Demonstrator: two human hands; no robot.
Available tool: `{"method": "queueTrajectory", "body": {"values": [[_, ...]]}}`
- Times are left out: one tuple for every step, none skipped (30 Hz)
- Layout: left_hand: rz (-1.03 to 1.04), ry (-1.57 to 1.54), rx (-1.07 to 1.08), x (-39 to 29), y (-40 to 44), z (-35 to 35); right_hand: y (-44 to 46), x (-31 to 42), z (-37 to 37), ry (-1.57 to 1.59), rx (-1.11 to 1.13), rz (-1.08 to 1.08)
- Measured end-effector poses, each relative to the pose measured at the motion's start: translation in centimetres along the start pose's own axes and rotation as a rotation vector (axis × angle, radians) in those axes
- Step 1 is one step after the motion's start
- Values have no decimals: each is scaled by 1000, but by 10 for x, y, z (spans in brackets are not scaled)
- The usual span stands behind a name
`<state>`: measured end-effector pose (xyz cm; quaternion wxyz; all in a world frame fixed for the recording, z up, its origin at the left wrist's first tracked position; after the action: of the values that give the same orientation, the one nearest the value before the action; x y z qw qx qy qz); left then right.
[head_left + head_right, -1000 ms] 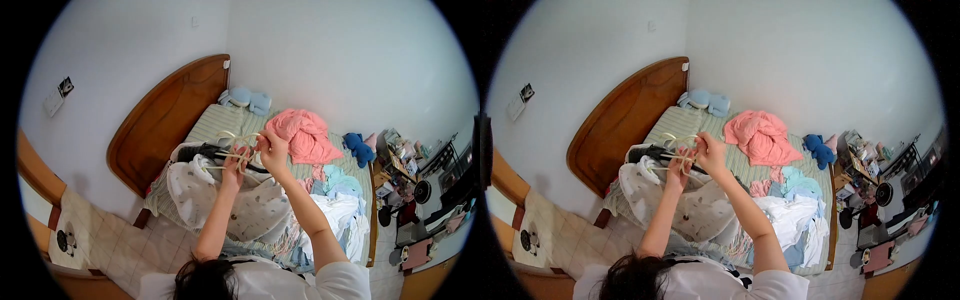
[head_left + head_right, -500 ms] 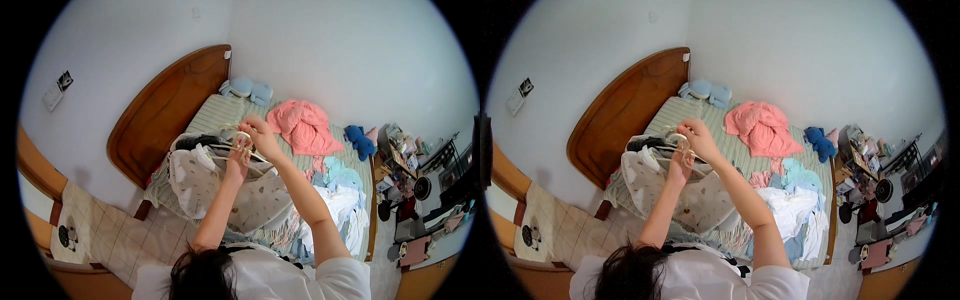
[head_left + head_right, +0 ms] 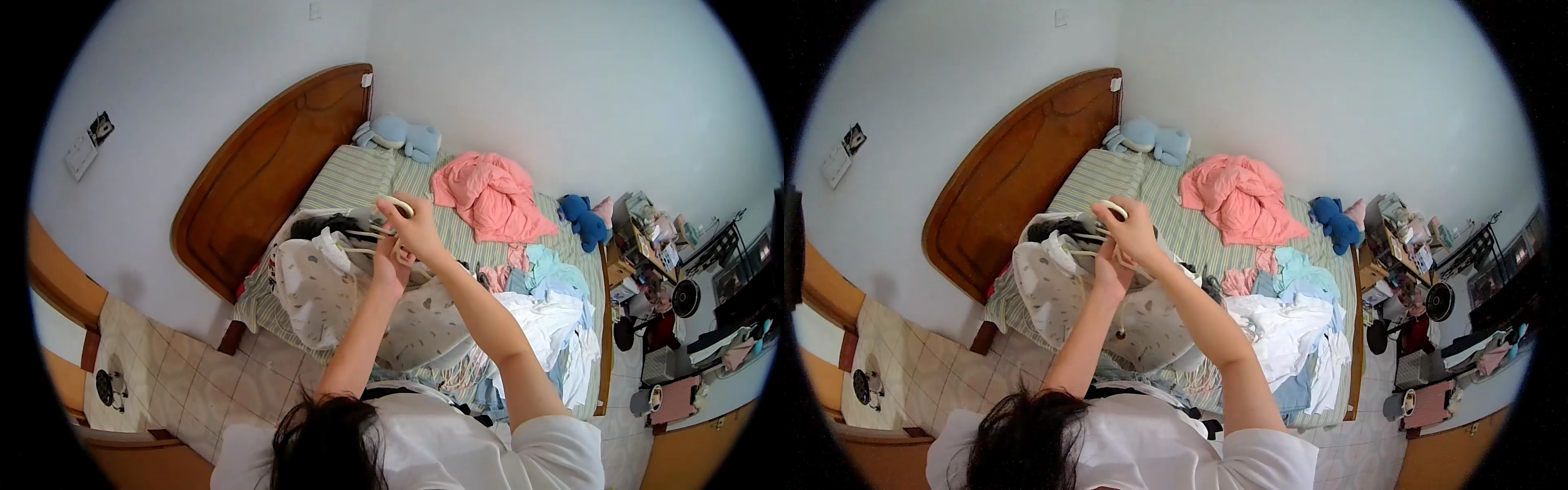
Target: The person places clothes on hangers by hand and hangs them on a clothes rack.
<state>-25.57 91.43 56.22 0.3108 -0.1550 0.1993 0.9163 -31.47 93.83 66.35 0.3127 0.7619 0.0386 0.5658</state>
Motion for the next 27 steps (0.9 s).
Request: {"method": "queueTrajectory", "body": {"values": [[-18, -64, -106, -7, -6, 21, 0, 8, -1, -77, -52, -25], [-36, -124, -208, -15, -13, 47, -2, 20, -2, -152, -107, -53], [-53, -185, -308, -21, -17, 64, -2, 31, -1, -229, -162, -83], [-33, -180, -287, -22, -13, 65, -3, 36, -1, -230, -173, -105], [-15, -175, -267, -22, -7, 62, -3, 41, 1, -233, -186, -125], [-3, -171, -249, -22, -3, 58, -6, 45, 2, -237, -202, -139], [-6, -197, -260, -20, 4, 47, -6, 50, 3, -253, -185, -125], [-14, -223, -266, -18, 17, 32, -3, 54, 3, -271, -173, -114], [-25, -248, -271, -17, 25, 27, 2, 59, 2, -292, -165, -102], [-16, -258, -343, -21, 25, 37, 4, 69, 0, -334, -114, -31], [-7, -268, -413, -23, 22, 48, 4, 81, -4, -377, -65, 41], [0, -275, -481, -27, 21, 60, 7, 88, -9, -418, -18, 113], [-26, -282, -509, -30, 20, 66, 9, 92, -17, -436, -4, -71], [-46, -290, -554, -32, 21, 67, 11, 91, -27, -458, 7, -258], [-70, -297, -602, -32, 18, 66, 9, 96, -41, -484, 21, -439], [-94, -305, -654, -32, 14, 63, 4, 112, -62, -411, 38, -236], [-132, -265, -615, -28, 16, 50, -6, 129, -86, -330, 51, -33], [-160, -249, -624, -29, 11, 52, -15, 120, -112, -371, 127, -39], [-187, -232, -634, -31, 6, 55, -26, 104, -135, -409, 204, -42], [-211, -215, -641, -34, 1, 58, -49, 96, -145, -532, 263, 56], [-230, -215, -658, -36, -6, 67, -79, 89, -147, -652, 323, 156], [-258, -214, -647, -35, -13, 78, -109, 73, -145, -811, 517, 344], [-289, -213, -640, -33, -23, 87, -139, 70, -126, -759, 606, 443], [-322, -213, -630, -28, -33, 99, -162, 61, -107, -596, 688, 540], [-364, -208, -623, -24, -44, 110, -190, 38, -98, -719, 446, 337], [-398, -205, -581, -16, -53, 117, -196, 76, -84, -632, 270, 300], [-433, -203, -540, -8, -63, 122, -211, 84, -81, -628, 97, 339]]}}
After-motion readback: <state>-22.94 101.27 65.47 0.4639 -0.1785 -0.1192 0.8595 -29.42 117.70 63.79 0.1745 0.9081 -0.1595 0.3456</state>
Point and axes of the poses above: each hand's wrist, its own y-axis towards the middle knuckle, its own z-axis out of the palm, x = y × z, the point moved 3 cm from there along y, towards the middle knuckle, and after that the axes turned 3 degrees about -y, right-handed, at the moved point
